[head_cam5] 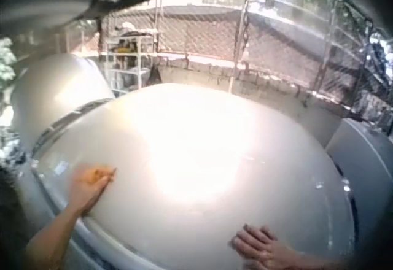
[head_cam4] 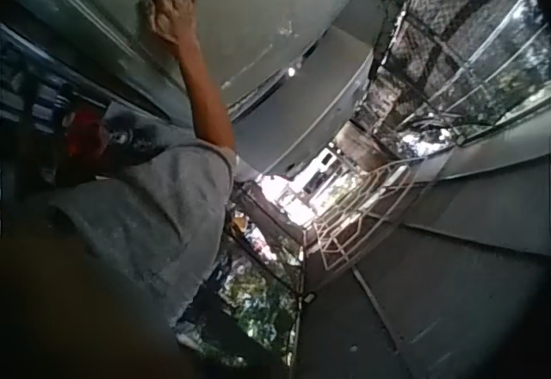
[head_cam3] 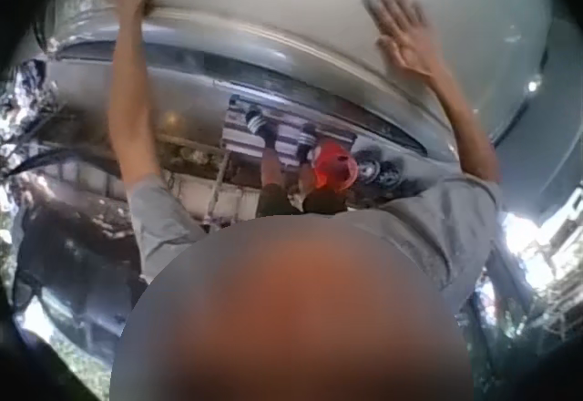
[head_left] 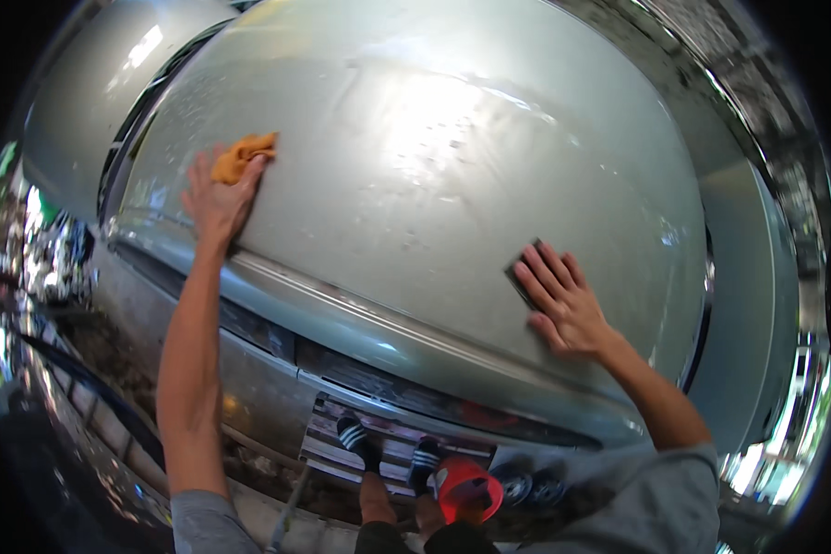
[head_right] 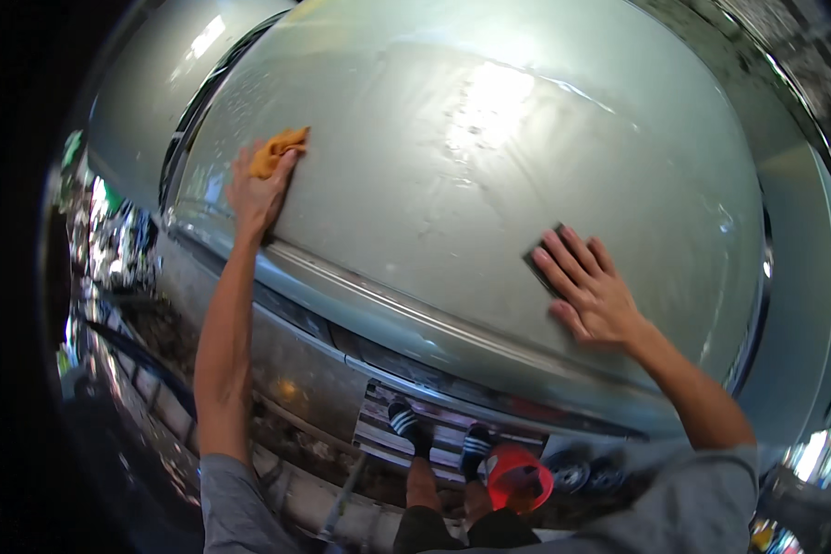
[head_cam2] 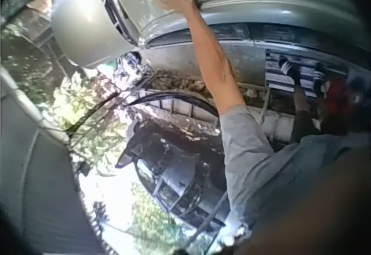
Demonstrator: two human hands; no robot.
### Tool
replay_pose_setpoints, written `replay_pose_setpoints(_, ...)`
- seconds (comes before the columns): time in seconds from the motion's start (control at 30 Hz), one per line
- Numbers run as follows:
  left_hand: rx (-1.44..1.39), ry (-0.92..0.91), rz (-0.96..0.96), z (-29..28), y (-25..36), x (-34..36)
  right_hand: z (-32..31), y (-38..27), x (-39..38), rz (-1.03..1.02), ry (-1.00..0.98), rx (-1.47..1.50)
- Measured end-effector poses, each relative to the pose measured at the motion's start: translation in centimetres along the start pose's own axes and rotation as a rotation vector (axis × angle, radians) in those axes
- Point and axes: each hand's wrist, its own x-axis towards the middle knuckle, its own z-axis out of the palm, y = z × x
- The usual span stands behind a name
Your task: Sanding and smoothing the surface of a car using sandpaper and water.
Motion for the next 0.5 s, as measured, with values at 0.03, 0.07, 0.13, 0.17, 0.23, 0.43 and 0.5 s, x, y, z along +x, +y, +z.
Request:
replay_pose_setpoints(0.03,0.016,-0.030,-0.014,0.4,1.9,-0.2,-0.6,0.3,2.0,-0.022,-0.006,0.002)
replay_pose_setpoints(0.07,0.036,-0.074,-0.025,0.3,2.2,-0.6,-1.5,-0.6,5.5,-0.061,0.020,-0.037)
replay_pose_setpoints(0.13,0.006,-0.088,-0.034,0.9,1.6,-0.4,-2.1,-1.9,15.9,-0.175,0.125,-0.081)
replay_pose_setpoints(0.17,-0.038,-0.118,-0.025,1.8,2.0,-0.8,-1.7,-2.5,21.0,-0.215,0.174,-0.036)
replay_pose_setpoints(0.23,-0.030,-0.113,-0.046,1.3,0.8,-0.7,-0.9,-4.3,23.8,-0.233,0.202,0.000)
replay_pose_setpoints(0.43,-0.002,-0.033,-0.081,-0.3,1.7,-0.5,-2.0,-4.0,9.9,-0.215,0.023,-0.068)
replay_pose_setpoints(0.5,-0.021,-0.041,-0.074,0.8,2.2,-0.3,-2.4,-4.9,18.5,-0.269,0.093,-0.119)
